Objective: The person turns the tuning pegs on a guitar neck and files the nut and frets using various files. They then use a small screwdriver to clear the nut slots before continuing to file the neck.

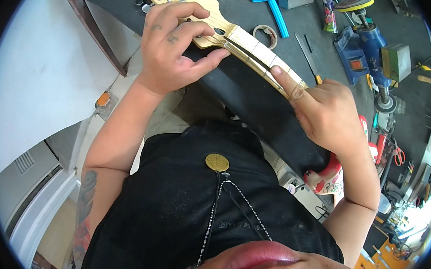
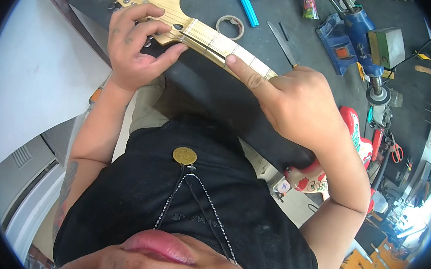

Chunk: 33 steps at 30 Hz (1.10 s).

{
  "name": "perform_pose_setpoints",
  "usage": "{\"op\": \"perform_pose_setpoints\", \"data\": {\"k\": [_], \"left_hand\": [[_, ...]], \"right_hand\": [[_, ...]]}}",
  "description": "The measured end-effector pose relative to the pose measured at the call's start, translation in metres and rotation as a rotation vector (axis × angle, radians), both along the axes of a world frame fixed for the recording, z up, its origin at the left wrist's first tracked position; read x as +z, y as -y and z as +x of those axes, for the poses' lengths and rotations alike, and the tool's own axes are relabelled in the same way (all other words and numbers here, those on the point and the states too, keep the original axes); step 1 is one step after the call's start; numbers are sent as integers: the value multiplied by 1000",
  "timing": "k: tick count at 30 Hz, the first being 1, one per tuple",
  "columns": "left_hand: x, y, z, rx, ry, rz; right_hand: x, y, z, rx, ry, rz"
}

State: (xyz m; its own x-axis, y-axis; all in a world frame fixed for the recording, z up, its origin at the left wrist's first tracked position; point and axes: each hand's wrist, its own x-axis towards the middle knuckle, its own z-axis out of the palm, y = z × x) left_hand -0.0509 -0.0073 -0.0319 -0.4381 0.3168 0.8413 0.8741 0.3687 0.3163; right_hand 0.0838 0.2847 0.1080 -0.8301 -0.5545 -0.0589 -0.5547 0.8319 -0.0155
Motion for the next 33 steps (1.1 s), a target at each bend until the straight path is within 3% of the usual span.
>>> {"op": "perform_pose_setpoints", "data": {"k": [33], "left_hand": [[0,2,4,92,77,-20]], "right_hand": [[-9,1,-21,46,75,-225]]}}
